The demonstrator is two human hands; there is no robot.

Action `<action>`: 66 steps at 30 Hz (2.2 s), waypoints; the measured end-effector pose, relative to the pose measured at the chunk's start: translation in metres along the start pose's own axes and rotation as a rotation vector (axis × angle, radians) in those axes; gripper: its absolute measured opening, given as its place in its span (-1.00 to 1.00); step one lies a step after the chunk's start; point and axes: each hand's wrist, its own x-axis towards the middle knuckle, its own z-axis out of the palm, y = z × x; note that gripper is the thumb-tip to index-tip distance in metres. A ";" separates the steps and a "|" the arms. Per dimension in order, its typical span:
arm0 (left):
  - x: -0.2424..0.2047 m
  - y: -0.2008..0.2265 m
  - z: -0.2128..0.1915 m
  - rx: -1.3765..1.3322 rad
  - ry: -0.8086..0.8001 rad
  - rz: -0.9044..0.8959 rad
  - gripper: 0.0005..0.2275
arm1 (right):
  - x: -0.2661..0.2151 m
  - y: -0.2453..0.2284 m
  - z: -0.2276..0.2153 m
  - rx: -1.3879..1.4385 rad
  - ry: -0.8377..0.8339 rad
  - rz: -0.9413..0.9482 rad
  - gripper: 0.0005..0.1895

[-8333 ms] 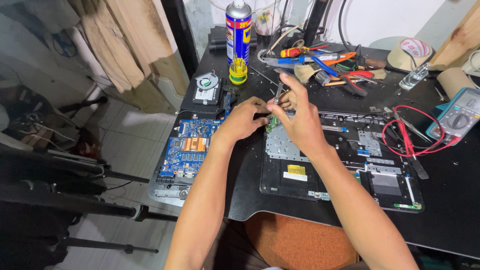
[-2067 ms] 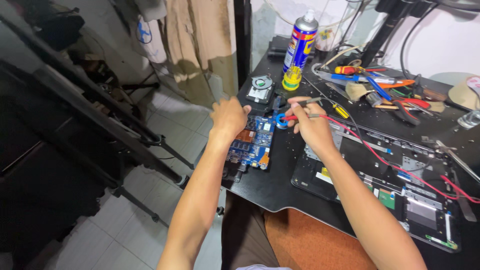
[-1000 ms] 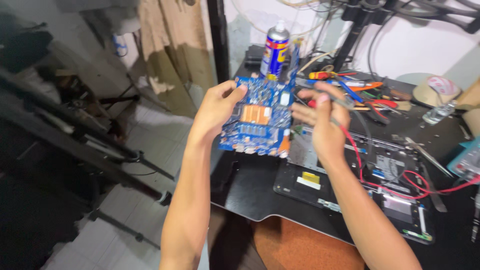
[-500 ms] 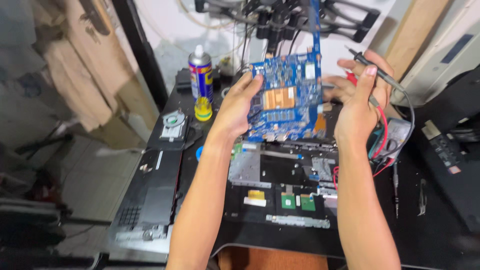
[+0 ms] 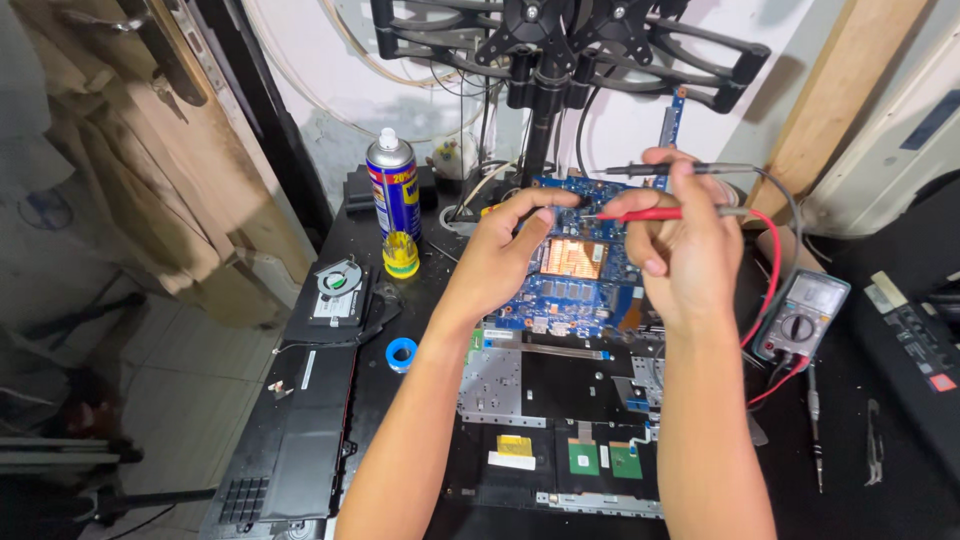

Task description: The person holds a circuit board and uses a multimeter to test components, then positions a small card into a slot on the laptop chassis and secures it with a screwdriver.

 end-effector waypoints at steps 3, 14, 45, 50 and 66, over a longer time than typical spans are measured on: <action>0.003 -0.009 0.005 -0.166 0.006 -0.117 -0.75 | 0.004 0.011 0.005 0.007 0.001 0.077 -0.66; 0.001 -0.027 0.006 -0.252 0.025 -0.092 -0.81 | 0.003 0.021 0.004 -0.074 -0.024 0.076 -0.68; -0.002 -0.011 0.013 -0.008 0.025 -0.130 -0.80 | -0.006 0.025 -0.007 -0.445 -0.094 -0.076 -0.81; -0.001 -0.013 0.013 -0.022 0.041 -0.126 -0.79 | -0.005 0.033 0.003 -0.430 0.104 -0.158 -0.81; -0.001 -0.011 -0.009 -0.537 0.082 -0.177 -0.50 | 0.009 0.012 -0.052 -0.100 0.083 -0.361 -0.80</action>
